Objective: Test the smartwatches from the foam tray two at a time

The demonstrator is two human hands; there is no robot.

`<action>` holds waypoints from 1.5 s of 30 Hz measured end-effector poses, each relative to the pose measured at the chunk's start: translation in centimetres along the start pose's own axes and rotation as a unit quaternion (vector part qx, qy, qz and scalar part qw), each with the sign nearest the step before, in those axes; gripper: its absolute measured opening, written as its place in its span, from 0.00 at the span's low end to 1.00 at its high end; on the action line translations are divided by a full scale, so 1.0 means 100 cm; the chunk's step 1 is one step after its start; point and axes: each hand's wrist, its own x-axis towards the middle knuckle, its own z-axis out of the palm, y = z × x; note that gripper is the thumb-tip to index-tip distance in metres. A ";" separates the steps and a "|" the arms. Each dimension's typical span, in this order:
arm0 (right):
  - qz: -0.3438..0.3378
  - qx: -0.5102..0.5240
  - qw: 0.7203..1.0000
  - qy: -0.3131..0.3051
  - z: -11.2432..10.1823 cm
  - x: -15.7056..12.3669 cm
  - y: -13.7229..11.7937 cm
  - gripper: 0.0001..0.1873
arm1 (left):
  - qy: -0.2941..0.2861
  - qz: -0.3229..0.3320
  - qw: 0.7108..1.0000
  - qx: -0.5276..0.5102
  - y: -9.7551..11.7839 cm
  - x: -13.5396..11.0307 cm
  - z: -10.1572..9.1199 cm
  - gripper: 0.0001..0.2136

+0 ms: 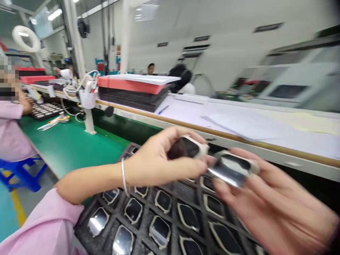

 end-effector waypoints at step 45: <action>-0.226 0.045 0.960 -0.159 -0.005 0.070 -0.048 0.15 | 0.113 0.222 0.942 0.225 -0.070 0.125 0.014 0.14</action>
